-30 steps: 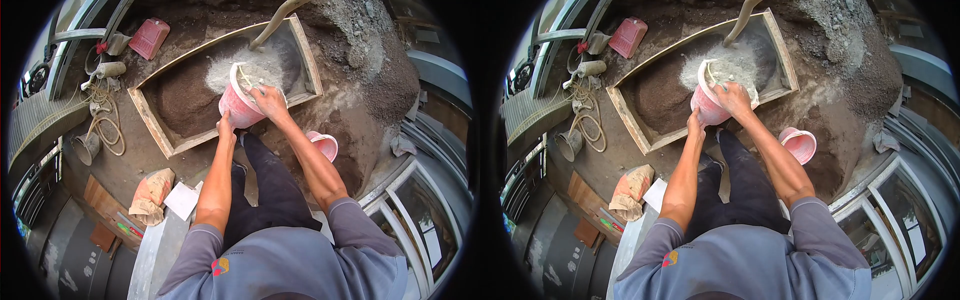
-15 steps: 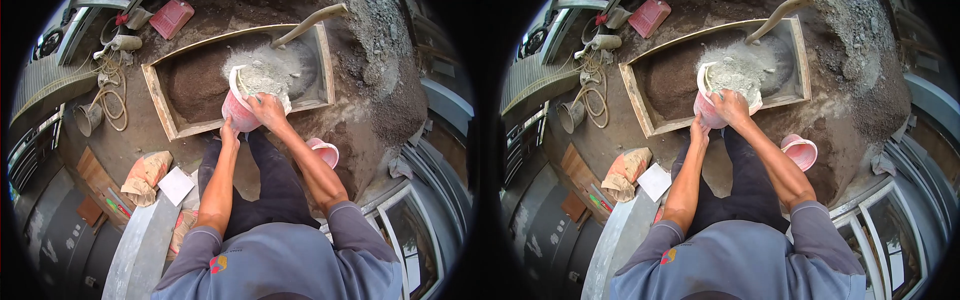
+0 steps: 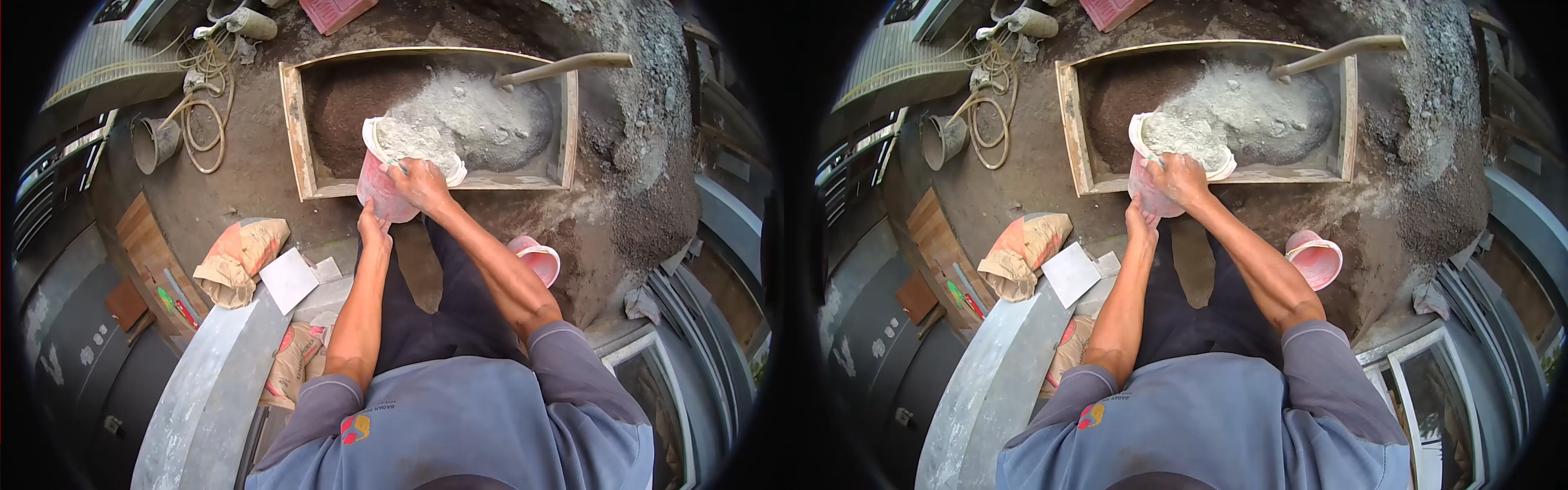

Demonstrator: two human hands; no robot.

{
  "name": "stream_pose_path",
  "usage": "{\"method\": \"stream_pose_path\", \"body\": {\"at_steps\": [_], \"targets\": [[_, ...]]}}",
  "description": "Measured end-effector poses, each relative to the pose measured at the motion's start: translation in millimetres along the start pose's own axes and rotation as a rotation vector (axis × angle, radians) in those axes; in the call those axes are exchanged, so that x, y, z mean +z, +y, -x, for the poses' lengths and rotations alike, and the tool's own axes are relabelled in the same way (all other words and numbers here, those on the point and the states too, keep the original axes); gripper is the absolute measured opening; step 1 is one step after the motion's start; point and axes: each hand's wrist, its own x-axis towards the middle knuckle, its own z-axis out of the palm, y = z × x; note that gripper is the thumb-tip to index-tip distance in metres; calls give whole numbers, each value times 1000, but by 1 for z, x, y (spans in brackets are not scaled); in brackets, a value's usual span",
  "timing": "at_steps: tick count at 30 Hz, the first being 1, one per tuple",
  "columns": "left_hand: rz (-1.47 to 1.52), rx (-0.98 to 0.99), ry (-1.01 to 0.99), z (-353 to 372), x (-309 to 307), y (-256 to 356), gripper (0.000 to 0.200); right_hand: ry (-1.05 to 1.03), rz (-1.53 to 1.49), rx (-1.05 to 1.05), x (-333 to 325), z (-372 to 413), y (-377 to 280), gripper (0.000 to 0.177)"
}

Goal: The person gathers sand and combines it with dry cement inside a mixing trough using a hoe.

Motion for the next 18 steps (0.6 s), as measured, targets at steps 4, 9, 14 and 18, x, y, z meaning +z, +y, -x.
{"method": "stream_pose_path", "body": {"at_steps": [4,9,14,18], "targets": [[66,31,-92,-18,-20,23,73,-38,24,-82,25,2,-12,54],[102,0,-39,-15,-31,45,76,-81,66,-20,38,-8,-46,55],[154,-22,-34,-30,-44,56,77,-162,88,-54,58,-18,-67,56],[191,-2,-57,-40,-48,64,78,-91,122,-126,80,-31,-73,57]]}}
